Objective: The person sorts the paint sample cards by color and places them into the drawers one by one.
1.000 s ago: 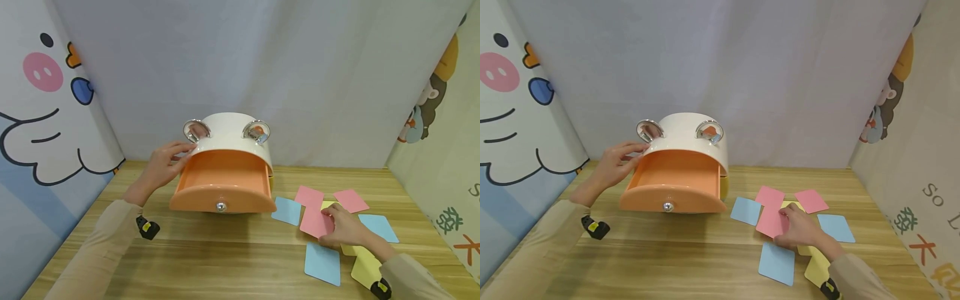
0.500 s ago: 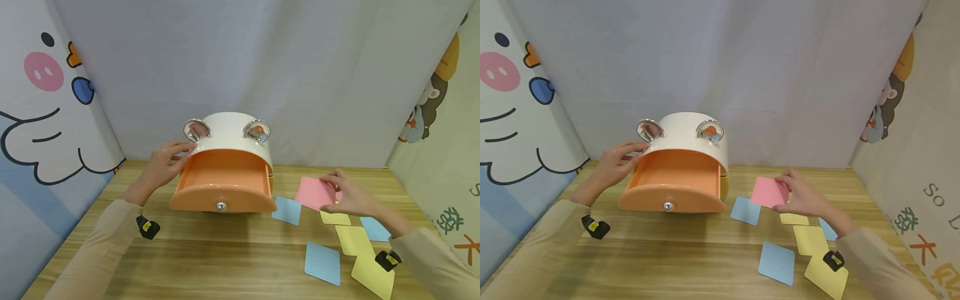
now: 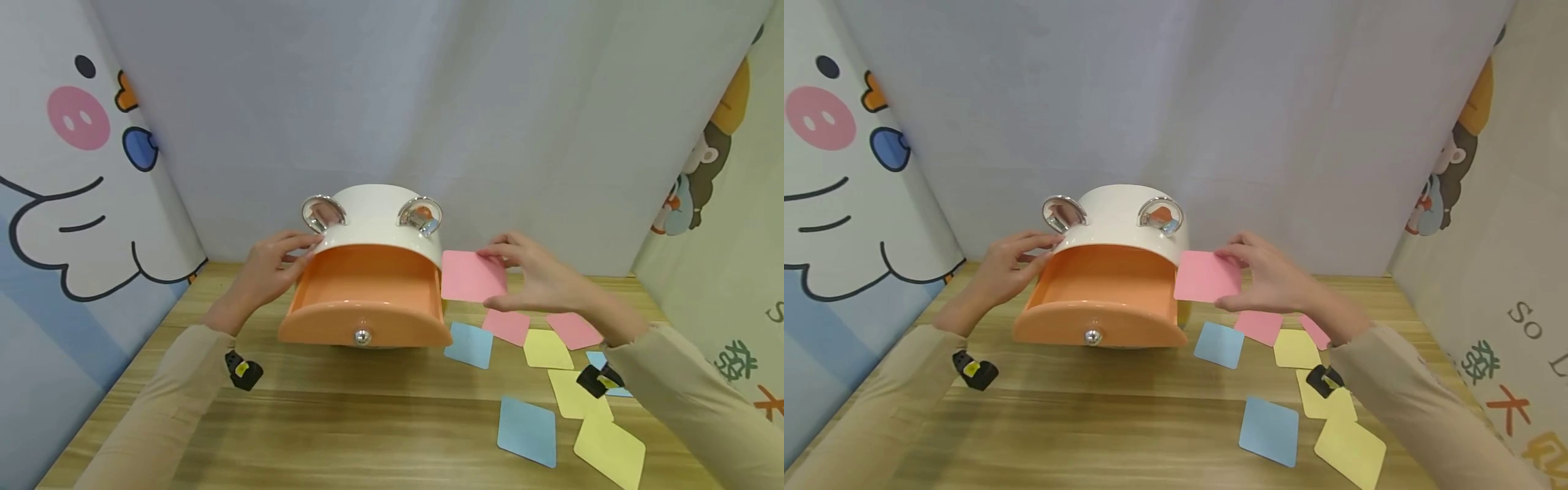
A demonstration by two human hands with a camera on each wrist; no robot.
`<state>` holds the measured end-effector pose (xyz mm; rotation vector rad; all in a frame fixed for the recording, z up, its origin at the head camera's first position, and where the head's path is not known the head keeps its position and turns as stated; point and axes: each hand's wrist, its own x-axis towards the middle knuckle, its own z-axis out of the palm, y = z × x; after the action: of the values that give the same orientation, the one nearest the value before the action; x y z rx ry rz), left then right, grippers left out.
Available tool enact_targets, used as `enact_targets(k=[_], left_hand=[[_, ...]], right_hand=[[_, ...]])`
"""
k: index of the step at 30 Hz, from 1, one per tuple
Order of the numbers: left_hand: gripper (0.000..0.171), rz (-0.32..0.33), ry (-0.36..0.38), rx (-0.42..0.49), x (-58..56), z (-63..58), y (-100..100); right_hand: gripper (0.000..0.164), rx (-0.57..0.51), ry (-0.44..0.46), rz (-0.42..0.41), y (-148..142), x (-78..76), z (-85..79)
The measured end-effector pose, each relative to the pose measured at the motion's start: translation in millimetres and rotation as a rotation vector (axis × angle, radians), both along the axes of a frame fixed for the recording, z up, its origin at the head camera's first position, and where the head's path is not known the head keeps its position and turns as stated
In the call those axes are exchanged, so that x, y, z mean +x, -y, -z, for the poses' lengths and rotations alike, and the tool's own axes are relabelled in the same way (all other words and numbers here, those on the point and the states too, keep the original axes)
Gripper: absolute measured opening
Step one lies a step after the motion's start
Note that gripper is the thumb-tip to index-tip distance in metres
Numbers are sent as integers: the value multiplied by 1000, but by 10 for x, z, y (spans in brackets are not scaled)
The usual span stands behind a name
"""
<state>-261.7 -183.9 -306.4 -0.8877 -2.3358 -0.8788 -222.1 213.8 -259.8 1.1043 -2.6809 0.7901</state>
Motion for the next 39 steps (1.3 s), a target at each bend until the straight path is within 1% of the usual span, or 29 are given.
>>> enact_targets(k=[7,11,16,20,34,39], left_hand=[[26,1,20,2,-6,8,1],[26,-2,18,6,-4,3,-1],[26,2,-1,8,-13,6,-8],[25,5,-7,13,-16,14,-8],[24,5,-25,33,-23,36,-6],[24,10,-23,39,-16,34,-1]], right_hand=[[60,-22,8,-49,331,-6,-65],[59,-45,6,-86,514,2,-48],[57,-82,-14,-105,662,15,13],[54,-107,-35,-124,723,14,63],[52,-139,-96,-120,776,12,186],[53,-138,-102,-119,774,10,221]])
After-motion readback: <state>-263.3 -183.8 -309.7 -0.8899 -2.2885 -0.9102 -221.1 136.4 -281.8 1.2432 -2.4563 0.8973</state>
